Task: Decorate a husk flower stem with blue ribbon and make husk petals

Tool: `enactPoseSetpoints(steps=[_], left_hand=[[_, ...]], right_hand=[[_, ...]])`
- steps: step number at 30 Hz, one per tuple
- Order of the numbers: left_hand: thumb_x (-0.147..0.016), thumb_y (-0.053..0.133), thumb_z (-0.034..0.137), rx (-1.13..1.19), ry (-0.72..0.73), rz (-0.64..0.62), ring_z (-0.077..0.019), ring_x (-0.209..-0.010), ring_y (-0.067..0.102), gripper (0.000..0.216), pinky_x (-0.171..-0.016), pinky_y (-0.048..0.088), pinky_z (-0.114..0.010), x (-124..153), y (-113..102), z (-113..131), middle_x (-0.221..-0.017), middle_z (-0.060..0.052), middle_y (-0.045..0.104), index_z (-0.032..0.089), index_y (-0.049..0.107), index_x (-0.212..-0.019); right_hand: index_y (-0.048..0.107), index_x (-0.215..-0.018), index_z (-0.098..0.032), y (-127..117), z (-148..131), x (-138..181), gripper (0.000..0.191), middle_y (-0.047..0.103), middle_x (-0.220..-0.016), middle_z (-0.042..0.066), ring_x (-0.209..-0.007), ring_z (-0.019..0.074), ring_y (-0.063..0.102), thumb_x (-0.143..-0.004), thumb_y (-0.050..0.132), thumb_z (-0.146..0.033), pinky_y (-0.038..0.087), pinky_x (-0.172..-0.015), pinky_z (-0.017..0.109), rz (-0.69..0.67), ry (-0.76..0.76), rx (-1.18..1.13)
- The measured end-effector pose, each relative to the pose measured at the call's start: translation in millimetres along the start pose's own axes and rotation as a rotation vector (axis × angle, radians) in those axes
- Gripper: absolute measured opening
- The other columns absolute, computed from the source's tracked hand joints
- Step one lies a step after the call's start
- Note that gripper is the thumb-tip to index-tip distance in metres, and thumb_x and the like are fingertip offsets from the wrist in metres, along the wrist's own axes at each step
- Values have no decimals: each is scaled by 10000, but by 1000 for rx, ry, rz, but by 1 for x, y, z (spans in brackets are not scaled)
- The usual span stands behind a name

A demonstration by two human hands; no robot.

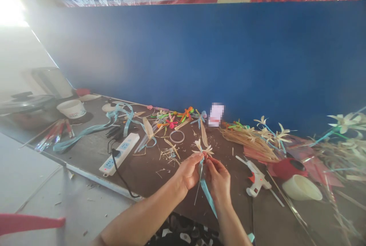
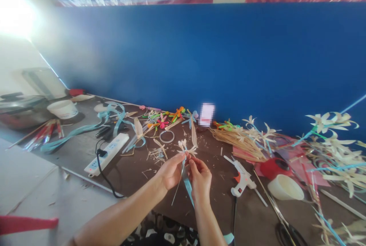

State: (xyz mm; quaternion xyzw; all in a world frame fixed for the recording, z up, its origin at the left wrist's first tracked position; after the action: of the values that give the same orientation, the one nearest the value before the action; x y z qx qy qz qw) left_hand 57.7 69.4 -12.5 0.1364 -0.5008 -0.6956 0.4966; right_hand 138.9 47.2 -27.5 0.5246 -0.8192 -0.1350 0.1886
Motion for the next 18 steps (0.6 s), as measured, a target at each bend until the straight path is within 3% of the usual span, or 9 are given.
enactPoseSetpoints(steps=[5, 11, 18], left_hand=[[-623, 664, 207, -22, 45, 15, -120, -631, 537, 133, -631, 399, -246, -1, -1, -5, -692, -19, 597, 146, 614, -730], [-602, 680, 215, -74, 82, 60, -113, -620, 531, 160, -642, 397, -245, -2, -3, -9, -674, -15, 590, 141, 627, -734], [-611, 673, 218, -100, 118, 90, -108, -657, 529, 154, -622, 402, -218, -5, -9, -1, -736, -30, 590, 133, 626, -732]], right_hand=[[568, -763, -141, 1, -2, -1, 268, 499, -488, -68, -339, 28, 356, -609, 673, -333, 243, -330, 152, 12, -11, -31], [546, -683, -143, -8, -4, -1, 265, 416, -416, -91, -334, 40, 321, -634, 639, -386, 232, -329, 163, 81, -50, 124], [538, -687, -151, 1, -16, 9, 211, 410, -457, -77, -390, 57, 346, -714, 557, -360, 267, -370, 164, -70, -93, 246]])
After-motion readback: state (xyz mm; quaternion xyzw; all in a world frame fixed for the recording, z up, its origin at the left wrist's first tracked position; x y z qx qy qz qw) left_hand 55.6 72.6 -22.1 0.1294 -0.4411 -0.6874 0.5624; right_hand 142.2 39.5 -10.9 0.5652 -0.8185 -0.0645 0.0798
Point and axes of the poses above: each hand's wrist, its own x-axis away from the middle knuckle, its own y-axis out of the palm, z = x × y, the point moved 9 cm from there along -x, towards the middle knuckle
